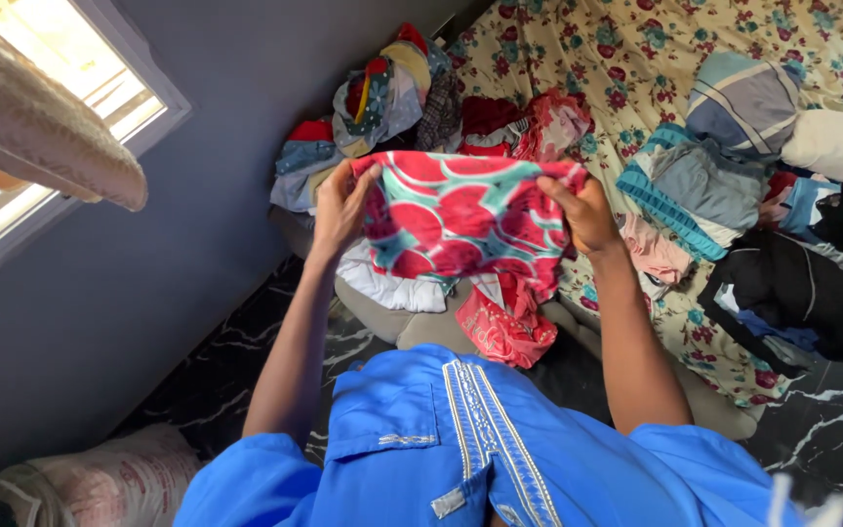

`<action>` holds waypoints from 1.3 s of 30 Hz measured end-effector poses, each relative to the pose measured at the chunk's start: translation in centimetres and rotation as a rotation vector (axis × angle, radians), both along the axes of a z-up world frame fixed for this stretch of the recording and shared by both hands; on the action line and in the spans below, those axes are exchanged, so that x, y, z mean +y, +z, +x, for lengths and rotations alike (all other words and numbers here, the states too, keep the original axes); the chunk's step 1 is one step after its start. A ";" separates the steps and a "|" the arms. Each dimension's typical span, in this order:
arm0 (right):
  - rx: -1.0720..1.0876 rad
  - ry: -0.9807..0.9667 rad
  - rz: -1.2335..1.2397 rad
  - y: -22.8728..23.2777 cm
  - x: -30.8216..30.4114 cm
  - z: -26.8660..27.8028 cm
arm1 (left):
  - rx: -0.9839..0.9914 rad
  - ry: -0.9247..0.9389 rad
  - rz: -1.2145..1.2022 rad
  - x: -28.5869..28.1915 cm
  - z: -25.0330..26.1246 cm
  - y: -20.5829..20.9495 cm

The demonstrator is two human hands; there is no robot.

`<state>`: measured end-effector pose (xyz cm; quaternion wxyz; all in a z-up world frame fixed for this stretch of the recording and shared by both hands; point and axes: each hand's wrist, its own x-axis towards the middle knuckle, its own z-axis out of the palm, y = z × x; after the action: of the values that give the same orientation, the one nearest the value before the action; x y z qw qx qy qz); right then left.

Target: The person folds laundry by hand, picking up and smoothing out various items of clothing one at a time. Each piece is flattened, folded into a smaller shape, and placed onto a growing stack on the bed.

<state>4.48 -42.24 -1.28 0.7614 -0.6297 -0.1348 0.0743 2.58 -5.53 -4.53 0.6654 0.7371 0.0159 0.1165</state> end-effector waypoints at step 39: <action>0.034 0.095 -0.149 0.7 12.0 -0.3 | 0.257 -0.609 -0.908 -3.6 -1.8 -6.8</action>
<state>4.17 -30.26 -0.60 0.7104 -0.6760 -0.1456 0.1309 0.79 -9.09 -11.29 0.9124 0.3560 -0.0679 -0.1901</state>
